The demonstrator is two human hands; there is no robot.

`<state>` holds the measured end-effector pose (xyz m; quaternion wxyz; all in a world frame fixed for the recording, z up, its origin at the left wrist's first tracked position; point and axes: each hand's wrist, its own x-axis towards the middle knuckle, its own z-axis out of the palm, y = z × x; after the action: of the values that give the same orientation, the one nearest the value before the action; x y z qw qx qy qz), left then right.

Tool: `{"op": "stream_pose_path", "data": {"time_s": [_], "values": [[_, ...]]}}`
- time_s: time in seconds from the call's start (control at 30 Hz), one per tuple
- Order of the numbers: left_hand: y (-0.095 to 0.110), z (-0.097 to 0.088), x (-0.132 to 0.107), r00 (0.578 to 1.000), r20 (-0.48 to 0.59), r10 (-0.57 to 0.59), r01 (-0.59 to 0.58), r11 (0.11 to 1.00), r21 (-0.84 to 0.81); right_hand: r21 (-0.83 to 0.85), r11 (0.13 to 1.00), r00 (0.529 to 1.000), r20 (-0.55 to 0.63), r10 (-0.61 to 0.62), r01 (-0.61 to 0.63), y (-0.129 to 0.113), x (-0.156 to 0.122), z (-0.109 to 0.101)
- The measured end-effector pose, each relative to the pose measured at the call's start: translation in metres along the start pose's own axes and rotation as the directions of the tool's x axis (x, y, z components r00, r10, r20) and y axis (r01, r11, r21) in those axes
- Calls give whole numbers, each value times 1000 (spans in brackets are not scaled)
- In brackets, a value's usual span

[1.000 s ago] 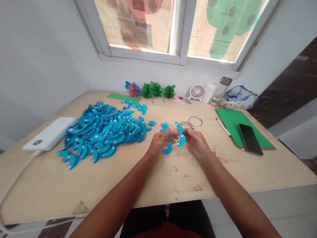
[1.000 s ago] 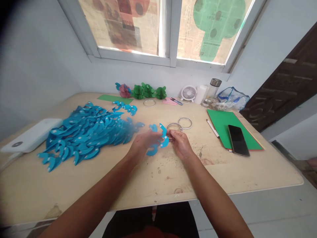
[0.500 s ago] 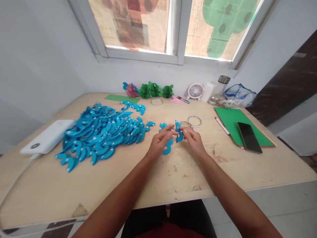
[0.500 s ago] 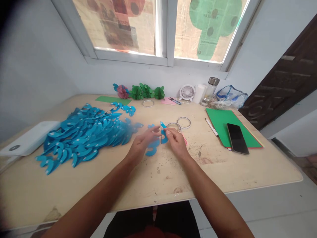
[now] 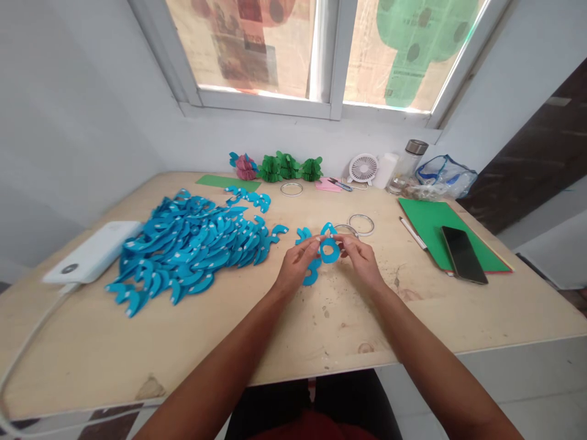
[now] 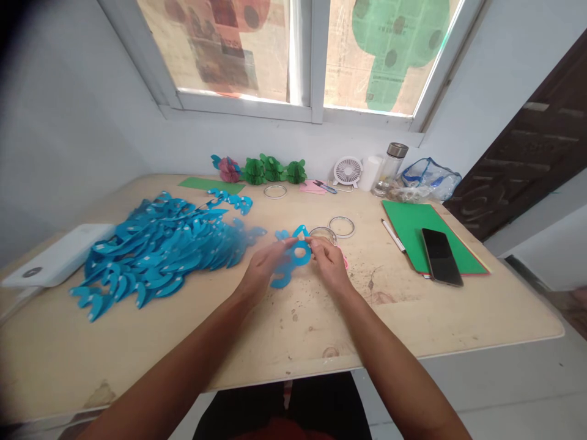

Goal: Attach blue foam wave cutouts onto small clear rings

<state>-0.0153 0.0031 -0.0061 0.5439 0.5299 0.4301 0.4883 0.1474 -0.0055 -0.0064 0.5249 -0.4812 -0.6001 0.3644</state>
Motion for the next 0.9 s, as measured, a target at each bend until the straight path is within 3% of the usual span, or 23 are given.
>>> {"op": "stream_pose_path", "data": {"time_s": [0.3, 0.57, 0.9], "values": [[0, 1, 0, 1000, 7, -18, 17, 998, 63, 37, 999, 1000, 19, 5, -6, -2, 0, 0], [6, 2, -2, 987, 0, -162, 161, 984, -75, 155, 986, 998, 17, 58, -60, 0, 0, 1], [15, 3, -8, 994, 2, -107, 107, 994, 14, 103, 991, 996, -23, 88, -85, 3, 2, -1]]}}
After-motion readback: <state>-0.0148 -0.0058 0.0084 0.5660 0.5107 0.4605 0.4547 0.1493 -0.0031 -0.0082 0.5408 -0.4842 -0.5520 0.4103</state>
